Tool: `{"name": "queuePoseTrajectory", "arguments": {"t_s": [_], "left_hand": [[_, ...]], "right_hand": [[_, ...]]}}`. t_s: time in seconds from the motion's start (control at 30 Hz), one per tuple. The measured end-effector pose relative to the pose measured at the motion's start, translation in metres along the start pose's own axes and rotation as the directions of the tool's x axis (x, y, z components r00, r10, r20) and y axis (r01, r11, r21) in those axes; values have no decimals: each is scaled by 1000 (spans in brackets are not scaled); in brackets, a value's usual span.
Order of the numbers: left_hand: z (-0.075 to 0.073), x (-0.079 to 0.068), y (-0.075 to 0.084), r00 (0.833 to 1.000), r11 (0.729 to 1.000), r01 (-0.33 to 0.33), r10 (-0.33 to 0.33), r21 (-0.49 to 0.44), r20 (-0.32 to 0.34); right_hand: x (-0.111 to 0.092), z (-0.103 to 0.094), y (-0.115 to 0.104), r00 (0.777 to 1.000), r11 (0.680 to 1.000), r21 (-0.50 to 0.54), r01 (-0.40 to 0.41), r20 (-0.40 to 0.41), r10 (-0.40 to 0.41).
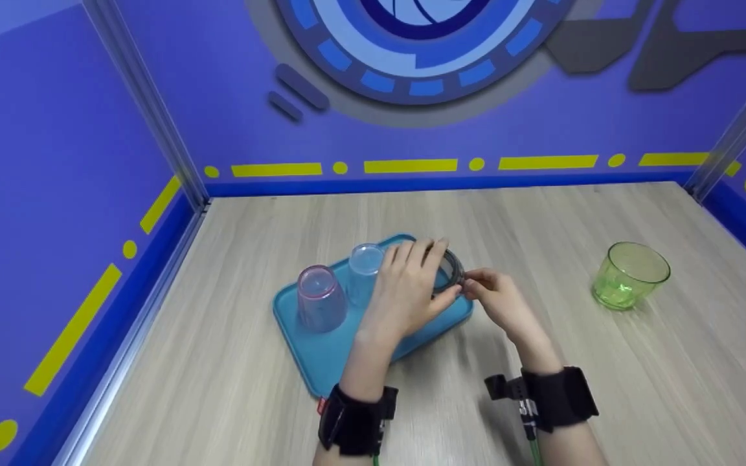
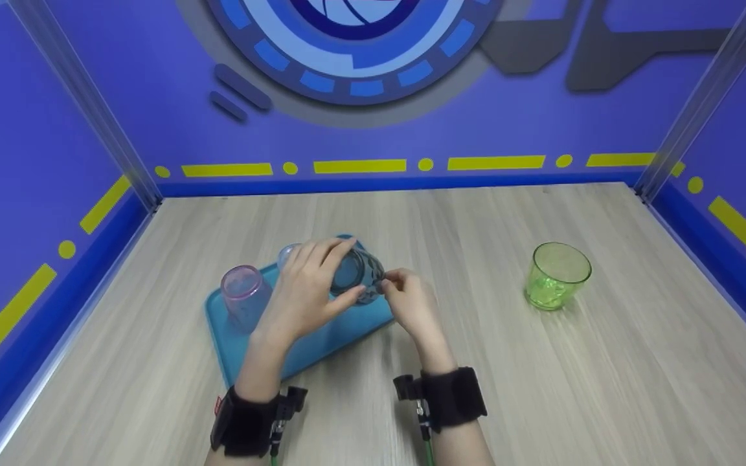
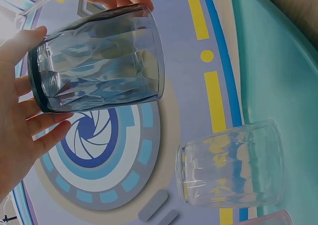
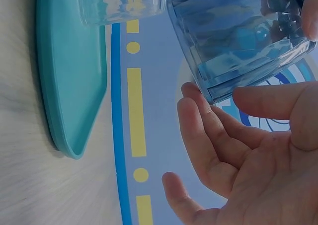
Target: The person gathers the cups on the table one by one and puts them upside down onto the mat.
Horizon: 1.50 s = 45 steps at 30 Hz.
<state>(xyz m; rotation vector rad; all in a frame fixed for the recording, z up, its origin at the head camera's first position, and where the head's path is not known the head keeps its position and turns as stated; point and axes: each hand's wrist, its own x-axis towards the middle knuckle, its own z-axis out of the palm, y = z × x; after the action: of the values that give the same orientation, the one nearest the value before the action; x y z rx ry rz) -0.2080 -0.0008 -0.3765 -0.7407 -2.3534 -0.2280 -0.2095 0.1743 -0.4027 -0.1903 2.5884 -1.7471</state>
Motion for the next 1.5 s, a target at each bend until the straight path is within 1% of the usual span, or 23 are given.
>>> {"name": "queuePoseTrajectory", "arguments": {"t_s": [0.07,0.3,0.43,0.53,0.67,0.83,0.97,1.27,1.5], "left_hand": [[0,0,0,1000,1000,1,-1,1,3],[0,0,-1,1000,1000,6,-6,-5,10],[0,0,-1,1000,1000,11,-11,-12,13],[0,-1,-1,1000,1000,10,-10,-9,15],[1,-1,0,1000,1000,2,-2,-9,-1],[1,-1,0,1000,1000,-5,5,7,-18],[1,0,-1,1000,1000,-8,8,27,-15],[1,0,0,1000,999,-13,13,53,-10],[2,1,1,1000,998,-16,17,55,-13]], "right_hand": [[0,0,0,1000,1000,2,7,4,-7],[1,2,-3,997,996,-45,-76,0,76],[1,2,-3,996,995,-52,-88,7,88],[2,1,0,996,996,-36,-85,10,86],[3,0,2,997,996,-32,-81,8,81],[2,0,0,996,994,-66,-91,18,92],[1,1,-2,995,992,-84,-95,32,98],[1,3,-1,994,993,-88,-83,58,89],[1,3,0,994,991,-102,-81,71,89]]}}
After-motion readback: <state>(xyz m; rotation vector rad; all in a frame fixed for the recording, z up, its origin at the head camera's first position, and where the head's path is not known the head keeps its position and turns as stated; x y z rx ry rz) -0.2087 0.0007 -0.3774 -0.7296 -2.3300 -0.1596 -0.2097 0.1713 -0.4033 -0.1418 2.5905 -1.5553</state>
